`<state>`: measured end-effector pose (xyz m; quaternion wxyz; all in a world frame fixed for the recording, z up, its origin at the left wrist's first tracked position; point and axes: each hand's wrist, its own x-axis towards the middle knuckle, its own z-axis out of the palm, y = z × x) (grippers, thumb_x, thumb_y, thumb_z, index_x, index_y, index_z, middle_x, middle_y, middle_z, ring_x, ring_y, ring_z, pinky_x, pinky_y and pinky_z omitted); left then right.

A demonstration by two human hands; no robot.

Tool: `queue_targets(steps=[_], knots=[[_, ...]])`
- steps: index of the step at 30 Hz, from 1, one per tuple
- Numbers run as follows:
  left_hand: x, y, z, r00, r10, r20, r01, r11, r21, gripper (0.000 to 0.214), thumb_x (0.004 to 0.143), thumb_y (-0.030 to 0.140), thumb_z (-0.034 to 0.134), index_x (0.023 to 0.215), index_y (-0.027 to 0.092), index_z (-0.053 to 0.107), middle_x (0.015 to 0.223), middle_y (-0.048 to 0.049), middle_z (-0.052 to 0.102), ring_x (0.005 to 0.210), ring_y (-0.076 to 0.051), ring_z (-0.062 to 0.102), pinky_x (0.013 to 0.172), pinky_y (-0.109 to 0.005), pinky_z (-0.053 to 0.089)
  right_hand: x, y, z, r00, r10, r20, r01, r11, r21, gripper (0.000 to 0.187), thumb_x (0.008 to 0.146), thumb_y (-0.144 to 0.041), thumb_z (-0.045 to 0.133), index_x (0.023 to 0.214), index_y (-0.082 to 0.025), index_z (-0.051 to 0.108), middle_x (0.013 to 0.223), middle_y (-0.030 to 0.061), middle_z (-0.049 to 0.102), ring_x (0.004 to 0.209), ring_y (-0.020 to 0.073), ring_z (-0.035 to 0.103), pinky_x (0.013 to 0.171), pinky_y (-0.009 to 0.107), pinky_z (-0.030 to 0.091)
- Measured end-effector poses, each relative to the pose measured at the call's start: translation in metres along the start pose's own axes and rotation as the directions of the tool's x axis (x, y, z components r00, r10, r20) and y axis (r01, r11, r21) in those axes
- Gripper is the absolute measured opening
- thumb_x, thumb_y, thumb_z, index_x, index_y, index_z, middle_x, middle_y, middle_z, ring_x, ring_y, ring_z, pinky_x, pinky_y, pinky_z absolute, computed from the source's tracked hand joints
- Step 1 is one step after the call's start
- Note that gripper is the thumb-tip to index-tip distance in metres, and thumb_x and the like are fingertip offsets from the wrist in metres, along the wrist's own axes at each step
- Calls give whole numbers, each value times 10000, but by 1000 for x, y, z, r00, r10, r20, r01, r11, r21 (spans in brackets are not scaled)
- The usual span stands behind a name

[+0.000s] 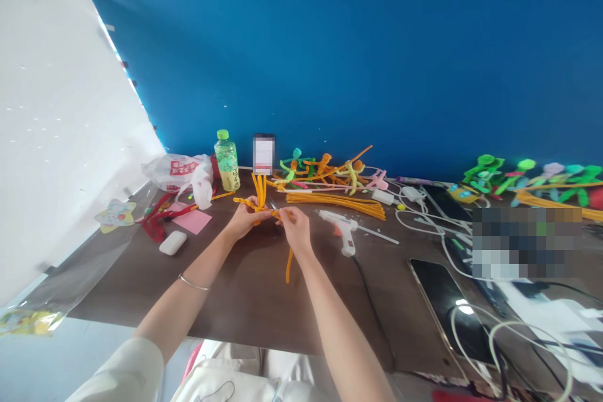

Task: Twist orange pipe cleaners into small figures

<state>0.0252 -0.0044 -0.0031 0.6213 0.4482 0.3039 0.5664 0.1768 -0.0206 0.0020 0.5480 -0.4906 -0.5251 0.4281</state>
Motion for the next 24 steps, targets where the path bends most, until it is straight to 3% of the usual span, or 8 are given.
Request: queue_targets(steps=[5,10,14,20,24], knots=[[-2,1,2,997,-80,16,81,994,-79,469,522,164,780,792,169,397,793,-35,671,766,-166,649,743,-325,487,-1,-4,0,998,55,-16,-54,996,70,344,619,-463,683,766,-156,632,720,39,678,559,144,626,624,299,522],[-2,-2,4,989,-147,-27,143,983,-114,491,514,143,787,815,170,399,742,-18,671,726,-149,650,780,-362,489,-3,-7,1,993,120,5,-120,983,143,324,602,-426,712,764,-154,643,713,32,681,552,128,623,625,284,523],[-2,-3,3,988,-146,-42,141,984,-105,499,500,136,793,810,170,404,741,-14,668,700,-147,649,760,-350,493,-2,-8,-1,970,238,40,-241,935,261,281,593,-363,738,761,-156,651,723,28,683,548,104,613,604,248,512],[-2,-2,7,988,-152,-39,143,973,-181,467,513,133,784,805,170,421,741,0,661,697,-118,638,754,-302,491,-3,-8,0,889,408,206,-455,744,489,173,598,-242,727,720,-180,621,618,-22,631,504,62,559,534,196,476],[-2,-6,11,995,-68,-74,54,983,-175,454,521,155,783,793,169,420,725,8,655,655,-104,625,712,-276,491,-10,-5,13,885,430,181,-464,771,436,165,621,-277,703,711,-175,611,565,-22,593,463,67,521,491,201,447]])
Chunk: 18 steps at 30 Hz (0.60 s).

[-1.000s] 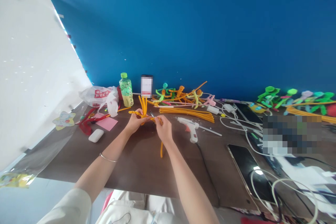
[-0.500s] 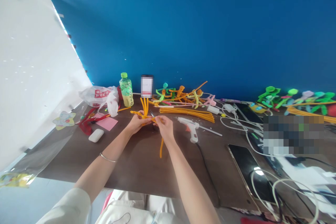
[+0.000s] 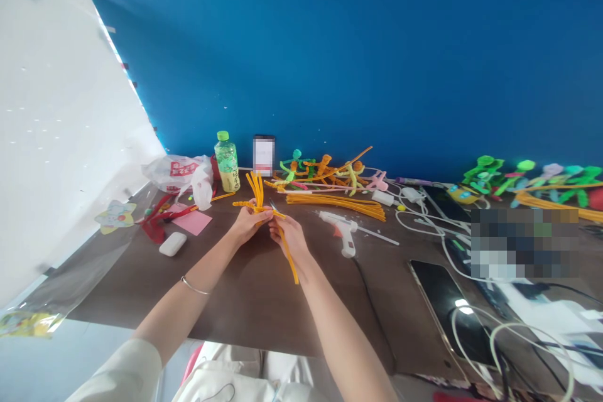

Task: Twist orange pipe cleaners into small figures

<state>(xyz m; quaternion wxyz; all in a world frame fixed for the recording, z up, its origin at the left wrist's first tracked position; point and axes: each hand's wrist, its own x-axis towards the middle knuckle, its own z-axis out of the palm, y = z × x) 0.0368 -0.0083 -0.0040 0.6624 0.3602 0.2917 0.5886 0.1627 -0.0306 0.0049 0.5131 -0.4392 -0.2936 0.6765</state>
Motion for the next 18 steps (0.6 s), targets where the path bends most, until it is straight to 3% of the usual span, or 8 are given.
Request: queue_targets(steps=[3,5,9,13,18], knots=[[0,-2,1,991,119,-59,-113,990,84,457,522,186,783,786,174,410,721,-4,662,638,-119,626,692,-289,492,-2,7,5,991,-127,-36,116,970,-214,230,662,-384,657,669,-162,597,508,-26,543,421,75,471,452,214,402],[-1,-2,2,979,182,-86,-168,973,156,457,527,206,779,782,179,400,716,-13,669,636,-133,632,688,-305,497,-4,8,6,966,-259,-7,234,885,-403,275,704,-418,597,615,-159,579,461,-32,497,404,82,437,436,219,362],[-2,0,4,957,254,-139,-212,942,258,453,530,244,769,767,189,387,715,-25,676,684,-168,651,699,-329,506,-8,6,5,857,-496,142,443,566,-695,266,761,-375,507,631,-162,601,536,1,563,489,118,496,509,236,370],[-2,1,5,944,286,-164,-223,921,320,427,549,258,749,764,194,385,700,-17,667,721,-182,659,716,-330,505,-12,4,3,763,-572,300,487,205,-849,213,779,-294,472,709,-173,633,581,11,598,507,130,512,541,238,368],[-2,0,4,948,291,-129,-227,901,370,399,577,262,726,749,202,371,694,-6,653,734,-175,656,712,-307,494,-12,-2,-3,679,-609,410,508,-13,-861,239,833,-254,407,801,-193,636,718,51,612,648,167,560,634,264,404]])
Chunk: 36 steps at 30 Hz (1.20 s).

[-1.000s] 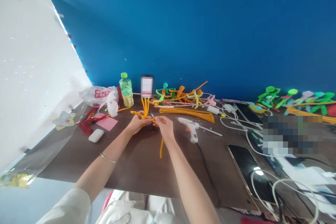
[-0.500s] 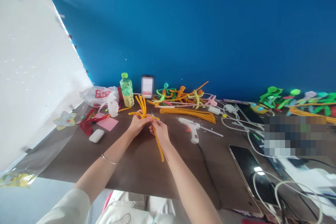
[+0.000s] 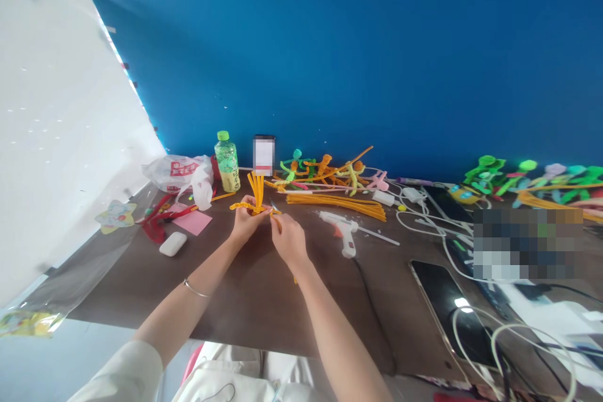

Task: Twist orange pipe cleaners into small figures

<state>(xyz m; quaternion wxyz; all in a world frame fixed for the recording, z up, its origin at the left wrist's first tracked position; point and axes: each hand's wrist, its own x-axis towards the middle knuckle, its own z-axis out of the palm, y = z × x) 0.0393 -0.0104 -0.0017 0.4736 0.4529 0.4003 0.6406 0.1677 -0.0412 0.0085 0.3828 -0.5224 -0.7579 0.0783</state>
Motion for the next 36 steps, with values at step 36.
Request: queue_targets(steps=[36], knots=[[-1,5,0,1000,-10,6,10,997,-74,412,553,254,752,734,196,387,698,-2,659,722,-167,649,723,-313,495,0,-2,0,983,173,60,-183,946,268,263,751,-385,530,564,-208,585,484,-5,515,469,132,470,511,248,346]])
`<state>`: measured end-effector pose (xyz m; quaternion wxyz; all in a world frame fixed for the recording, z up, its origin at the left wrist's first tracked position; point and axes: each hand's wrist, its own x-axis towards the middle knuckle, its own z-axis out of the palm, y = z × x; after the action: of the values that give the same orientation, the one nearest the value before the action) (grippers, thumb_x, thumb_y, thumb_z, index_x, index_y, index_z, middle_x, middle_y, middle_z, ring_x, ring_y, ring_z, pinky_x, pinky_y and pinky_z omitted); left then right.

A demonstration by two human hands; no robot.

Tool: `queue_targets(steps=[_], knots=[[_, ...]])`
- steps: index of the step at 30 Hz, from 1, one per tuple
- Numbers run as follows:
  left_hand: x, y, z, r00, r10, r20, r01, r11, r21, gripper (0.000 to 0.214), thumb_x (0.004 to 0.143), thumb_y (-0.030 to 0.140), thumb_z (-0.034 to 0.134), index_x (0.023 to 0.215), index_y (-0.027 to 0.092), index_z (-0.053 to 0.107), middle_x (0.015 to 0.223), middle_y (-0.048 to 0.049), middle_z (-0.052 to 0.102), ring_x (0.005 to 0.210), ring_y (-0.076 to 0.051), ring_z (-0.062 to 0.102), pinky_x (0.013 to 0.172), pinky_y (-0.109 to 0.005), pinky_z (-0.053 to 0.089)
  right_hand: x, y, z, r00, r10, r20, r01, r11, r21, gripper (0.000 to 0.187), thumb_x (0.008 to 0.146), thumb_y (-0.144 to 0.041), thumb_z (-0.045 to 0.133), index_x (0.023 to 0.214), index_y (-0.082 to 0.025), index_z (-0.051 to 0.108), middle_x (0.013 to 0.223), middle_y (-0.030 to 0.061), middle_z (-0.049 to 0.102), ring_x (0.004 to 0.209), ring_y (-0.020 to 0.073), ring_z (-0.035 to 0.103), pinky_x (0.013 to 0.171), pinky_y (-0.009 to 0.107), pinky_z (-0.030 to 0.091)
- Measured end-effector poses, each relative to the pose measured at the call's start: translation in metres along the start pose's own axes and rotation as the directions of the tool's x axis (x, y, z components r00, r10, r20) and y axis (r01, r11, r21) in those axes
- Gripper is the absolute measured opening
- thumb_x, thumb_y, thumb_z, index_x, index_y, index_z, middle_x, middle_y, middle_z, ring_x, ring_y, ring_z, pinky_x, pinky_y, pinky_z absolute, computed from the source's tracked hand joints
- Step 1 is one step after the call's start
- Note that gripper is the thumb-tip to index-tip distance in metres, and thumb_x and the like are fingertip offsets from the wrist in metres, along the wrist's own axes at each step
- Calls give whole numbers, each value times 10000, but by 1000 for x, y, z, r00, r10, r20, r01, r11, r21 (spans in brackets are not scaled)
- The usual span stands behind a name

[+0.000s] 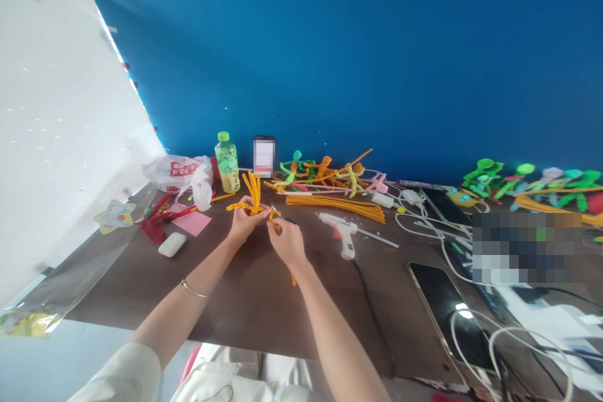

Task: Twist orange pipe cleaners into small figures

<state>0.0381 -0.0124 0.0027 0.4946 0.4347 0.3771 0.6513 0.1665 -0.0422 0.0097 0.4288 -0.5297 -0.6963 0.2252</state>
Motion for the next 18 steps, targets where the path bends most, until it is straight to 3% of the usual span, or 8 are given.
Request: queue_targets(steps=[3,5,7,11,14,16,18], knots=[[2,0,-3,1000,7,18,-7,1000,14,405,563,251,743,744,198,385,706,-3,659,726,-165,648,725,-305,486,3,2,-6,981,-183,-63,165,962,-215,223,805,-326,469,694,-210,623,738,64,609,709,188,557,692,288,400],[3,0,-5,999,15,44,-16,1000,24,404,563,245,744,746,197,387,711,-7,662,727,-161,647,729,-299,482,5,4,-8,963,-260,-76,235,942,-240,222,831,-304,435,766,-201,621,903,102,615,872,219,554,802,322,396],[3,1,-6,997,5,73,-8,999,35,408,555,240,751,741,193,391,713,-14,668,724,-163,648,727,-298,481,6,6,-9,965,-250,-76,232,955,-184,220,844,-298,413,815,-201,608,935,100,618,900,219,555,828,331,399],[3,4,-8,990,-62,128,57,997,43,421,532,236,767,738,181,404,714,-24,678,695,-169,651,710,-311,489,9,9,-9,994,-80,-72,80,997,-14,230,834,-356,427,803,-208,600,781,54,630,741,189,567,741,309,433],[3,4,-9,982,-100,158,99,995,13,436,507,224,782,738,173,416,709,-19,672,679,-165,648,712,-323,496,13,11,-9,991,93,-98,-66,966,249,243,764,-425,525,755,-197,607,761,50,636,718,186,573,706,311,456],[3,3,-9,976,-119,182,129,991,-45,440,498,214,789,736,170,421,709,-11,666,675,-161,646,723,-337,503,15,12,-8,965,261,-36,-210,845,491,259,686,-445,617,742,-192,610,734,35,635,647,164,577,658,308,478],[3,2,-9,965,-152,212,180,976,-121,430,508,207,787,744,168,429,718,-2,659,686,-158,646,742,-353,508,17,13,-8,912,394,111,-359,638,681,260,624,-418,690,722,-192,606,682,8,623,557,125,560,604,288,487]])
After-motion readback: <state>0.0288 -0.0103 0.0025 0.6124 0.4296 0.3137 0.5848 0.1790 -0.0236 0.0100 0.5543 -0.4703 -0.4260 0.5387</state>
